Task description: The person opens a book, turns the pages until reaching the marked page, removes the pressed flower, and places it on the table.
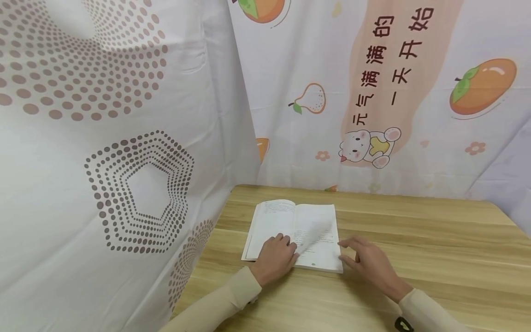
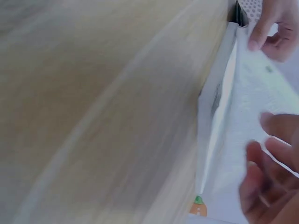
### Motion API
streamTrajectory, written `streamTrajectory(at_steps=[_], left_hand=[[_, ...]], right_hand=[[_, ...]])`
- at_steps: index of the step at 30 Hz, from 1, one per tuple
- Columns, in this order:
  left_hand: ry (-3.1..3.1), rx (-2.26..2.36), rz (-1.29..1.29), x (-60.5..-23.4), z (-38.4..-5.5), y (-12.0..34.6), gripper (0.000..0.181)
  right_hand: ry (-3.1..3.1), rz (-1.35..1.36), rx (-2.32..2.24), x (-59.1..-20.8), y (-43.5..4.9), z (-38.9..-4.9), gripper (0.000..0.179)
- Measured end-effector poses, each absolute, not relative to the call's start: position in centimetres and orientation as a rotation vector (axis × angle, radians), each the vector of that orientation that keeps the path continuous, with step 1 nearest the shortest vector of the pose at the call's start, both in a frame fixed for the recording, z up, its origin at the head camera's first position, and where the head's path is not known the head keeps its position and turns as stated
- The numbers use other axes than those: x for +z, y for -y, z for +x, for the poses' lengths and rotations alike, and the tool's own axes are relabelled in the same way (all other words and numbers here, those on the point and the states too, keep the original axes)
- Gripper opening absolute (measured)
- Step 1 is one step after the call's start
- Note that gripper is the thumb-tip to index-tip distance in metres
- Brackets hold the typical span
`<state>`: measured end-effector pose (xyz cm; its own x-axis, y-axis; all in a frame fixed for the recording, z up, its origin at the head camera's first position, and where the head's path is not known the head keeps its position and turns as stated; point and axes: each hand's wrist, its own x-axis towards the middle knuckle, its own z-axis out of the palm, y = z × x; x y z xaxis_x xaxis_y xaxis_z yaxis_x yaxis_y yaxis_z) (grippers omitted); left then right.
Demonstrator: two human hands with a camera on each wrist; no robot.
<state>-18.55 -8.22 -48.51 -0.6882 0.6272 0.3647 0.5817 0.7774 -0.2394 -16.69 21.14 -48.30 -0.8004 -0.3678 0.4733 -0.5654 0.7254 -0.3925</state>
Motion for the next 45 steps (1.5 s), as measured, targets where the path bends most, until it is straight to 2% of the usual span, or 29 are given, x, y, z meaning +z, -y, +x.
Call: streamTrajectory(at_steps=[6, 17, 24, 28, 35, 45], left_hand=[[2.414, 0.113, -0.88, -48.3, -18.4, 8.2, 0.01], [2.383, 0.149, -0.866, -48.4, -18.3, 8.3, 0.019], [2.433, 0.24, -0.952, -48.5, -18.6, 8.3, 0.007], [2.456, 0.176, -0.987, -48.9, -18.5, 8.2, 0.017], [2.477, 0.211, -0.99, -49.1, -18.5, 8.2, 0.05], [2.492, 0.161, -1.032, -48.9, -18.7, 8.4, 0.039]], right_hand=[[2.706, 0.853, 0.604, -49.4, -21.6, -16.3, 0.026], [2.624, 0.954, 0.536, -49.8, -21.5, -16.0, 0.015], [2.487, 0.97, 0.474, -49.7, -21.0, -16.0, 0.015], [2.433, 0.969, 0.507, -49.6, -20.9, -16.0, 0.017], [2.482, 0.922, 0.598, -49.2, -21.0, -16.2, 0.017], [2.451, 0.879, 0.704, -48.4, -21.0, -16.5, 0.009]])
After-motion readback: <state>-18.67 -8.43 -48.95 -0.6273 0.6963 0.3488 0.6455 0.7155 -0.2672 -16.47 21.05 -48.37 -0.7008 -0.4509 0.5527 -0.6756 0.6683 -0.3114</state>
